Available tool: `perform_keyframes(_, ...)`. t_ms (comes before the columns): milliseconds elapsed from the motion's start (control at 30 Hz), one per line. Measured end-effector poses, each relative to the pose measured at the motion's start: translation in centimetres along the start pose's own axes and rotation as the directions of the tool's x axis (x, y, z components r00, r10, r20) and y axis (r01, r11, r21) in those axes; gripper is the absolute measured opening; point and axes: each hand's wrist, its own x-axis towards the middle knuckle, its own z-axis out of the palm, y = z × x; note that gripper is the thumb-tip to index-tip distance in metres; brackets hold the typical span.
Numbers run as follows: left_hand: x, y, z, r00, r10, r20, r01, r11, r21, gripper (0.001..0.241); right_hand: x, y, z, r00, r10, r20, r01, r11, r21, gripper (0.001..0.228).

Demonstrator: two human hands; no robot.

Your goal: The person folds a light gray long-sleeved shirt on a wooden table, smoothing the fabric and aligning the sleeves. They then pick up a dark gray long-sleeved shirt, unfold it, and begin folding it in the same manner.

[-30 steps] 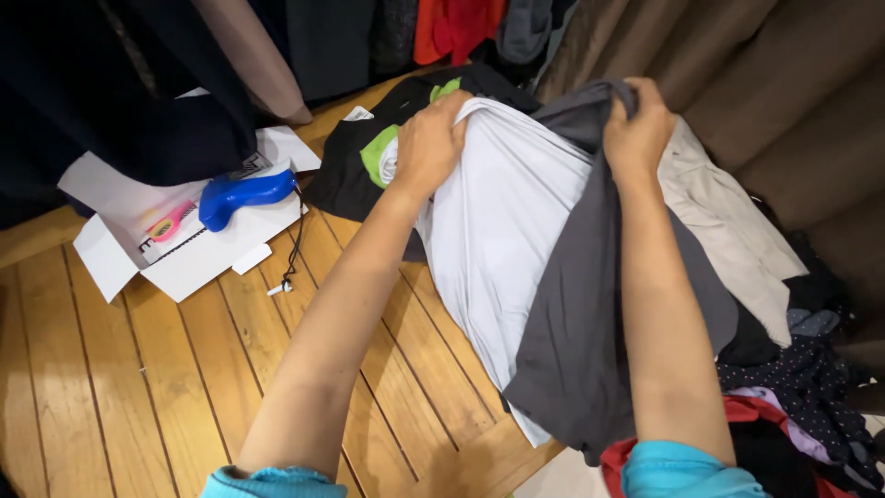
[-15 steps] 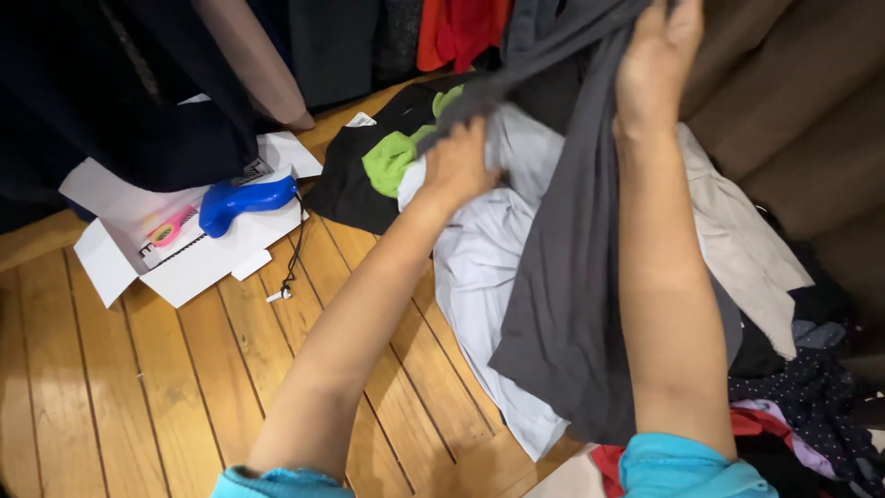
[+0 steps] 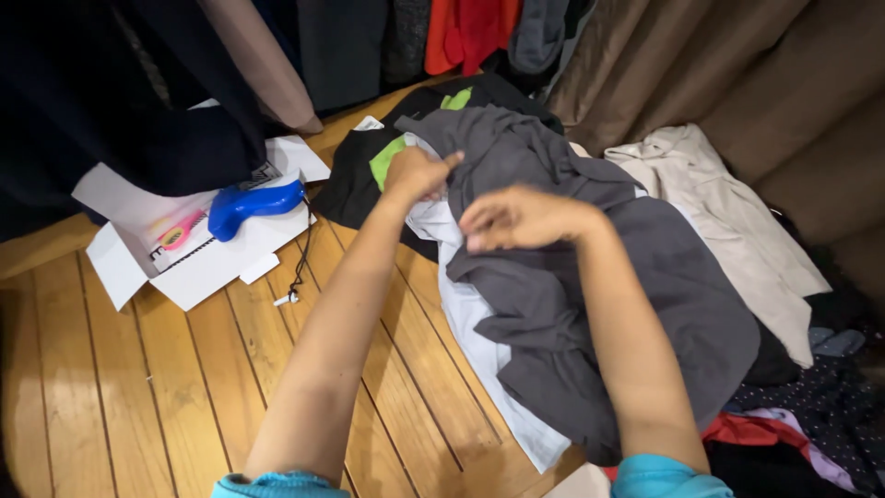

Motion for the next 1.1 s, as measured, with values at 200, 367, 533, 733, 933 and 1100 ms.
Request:
perform_keyframes(200, 2.7, 0.3, 2.6, 0.966, 0.241, -0.096, -0.215, 0.952, 0.219, 0.029, 0.7, 5.8, -4.6, 0.771, -0.026, -0.637, 0.098, 0.992, 0.079, 0.021)
perform_keyframes(367, 1.3, 2.1, 4.0, 0.910, 0.357, -0.210, -0.262, 0.889, 0.376, 0.060, -1.0, 8.8, -7.4, 0.630, 0.032, -0.776, -0.306, 0.929, -0.210, 0.048)
perform_keyframes(533, 7.7, 0.5, 6.9, 0.828, 0.443, -0.345, -0.232, 0.829, 0.508, 0.022, -0.3, 16.5, -9.8, 0.482, 0.183, -0.857, -0.736, 0.615, -0.282, 0.060)
perform_keyframes(733, 18.4, 2.3, -0.9, 0.247, 0.253, -0.936, -0.470, 0.875, 0.113, 0.017, -2.9, 11.3, -10.2, 0.049, -0.337, -0.940, -0.176, 0.924, -0.341, 0.017)
perform_keyframes(933, 15.2, 3.6, -8.0, 0.761, 0.103, -0.640, -0.408, 0.844, -0.349, 0.027, -4.9, 4.1, -9.5, -0.159, -0.541, -0.826, 0.136, 0.817, -0.561, 0.013)
perform_keyframes(1100, -0.7, 3.8, -10.0, 0.799, 0.207, 0.564, -0.042, 0.956, -0.291, 0.015, -9.9, -5.7, -6.3, 0.804, 0.314, -0.505, -0.338, 0.940, 0.045, 0.036)
